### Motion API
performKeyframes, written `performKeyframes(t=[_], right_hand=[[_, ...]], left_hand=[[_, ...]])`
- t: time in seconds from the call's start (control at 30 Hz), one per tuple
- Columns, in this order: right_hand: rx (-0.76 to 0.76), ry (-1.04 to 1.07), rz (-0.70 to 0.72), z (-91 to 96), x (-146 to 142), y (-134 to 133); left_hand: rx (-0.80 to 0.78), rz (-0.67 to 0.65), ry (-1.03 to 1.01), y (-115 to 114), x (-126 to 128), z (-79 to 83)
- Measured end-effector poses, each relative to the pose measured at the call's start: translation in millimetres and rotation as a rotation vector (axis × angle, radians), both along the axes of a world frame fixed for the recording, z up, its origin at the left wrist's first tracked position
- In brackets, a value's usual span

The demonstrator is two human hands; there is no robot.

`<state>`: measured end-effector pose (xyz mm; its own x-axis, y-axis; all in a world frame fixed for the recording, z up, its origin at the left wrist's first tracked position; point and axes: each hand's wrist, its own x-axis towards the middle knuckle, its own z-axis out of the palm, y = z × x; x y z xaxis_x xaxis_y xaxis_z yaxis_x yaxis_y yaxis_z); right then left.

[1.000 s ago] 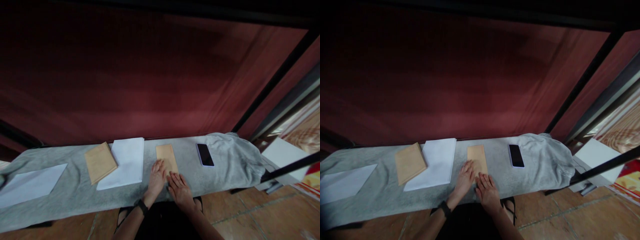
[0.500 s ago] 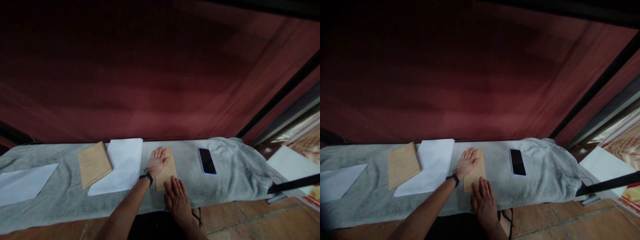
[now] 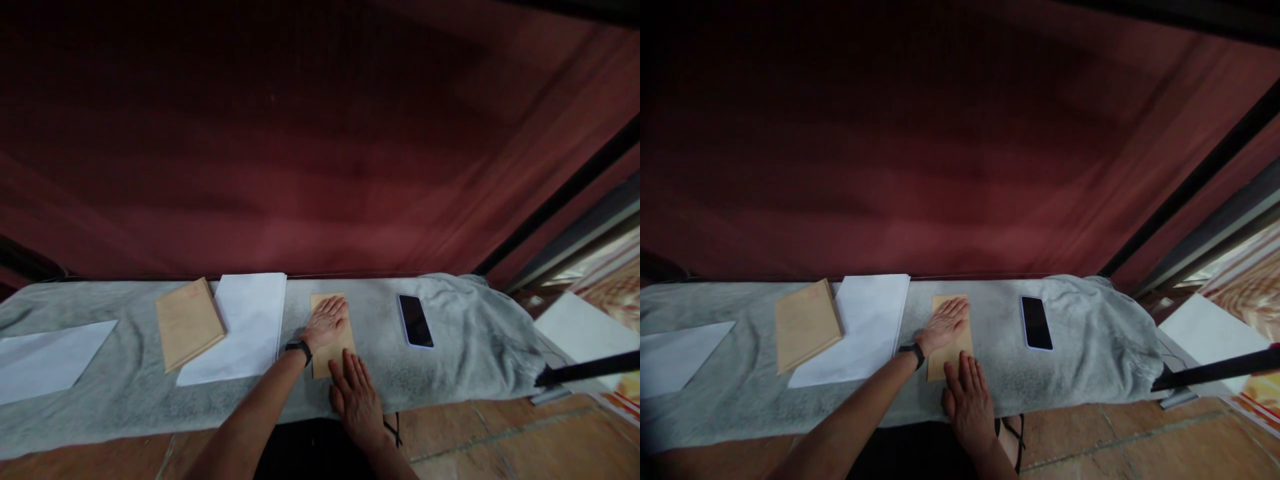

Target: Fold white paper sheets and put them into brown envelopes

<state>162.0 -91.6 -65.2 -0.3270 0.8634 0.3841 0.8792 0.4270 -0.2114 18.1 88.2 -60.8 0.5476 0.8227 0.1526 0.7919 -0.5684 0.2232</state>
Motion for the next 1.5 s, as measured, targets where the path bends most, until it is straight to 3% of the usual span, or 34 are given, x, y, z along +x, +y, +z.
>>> performKeyframes(t=[0.6,0.97,1.3,1.5], right_hand=[[0.061,-0.007,-0.005,-8.6,0,0],[0.090,-0.017,-0.028,-17.5,-1,1],[0.121,-0.030,-0.060,-24.0,6,-2],[0.088,-0.013,-0.048,-21.5,25,-9]], left_hand=[[-0.013,-0.083,0.019,-54,-8,0.9],[-0.077,-0.082,0.013,-103,-18,7.4],[0.003,-0.109,0.048,-159,-43,9.6],[0.021,-0.123,0.022,-179,-63,13.3]])
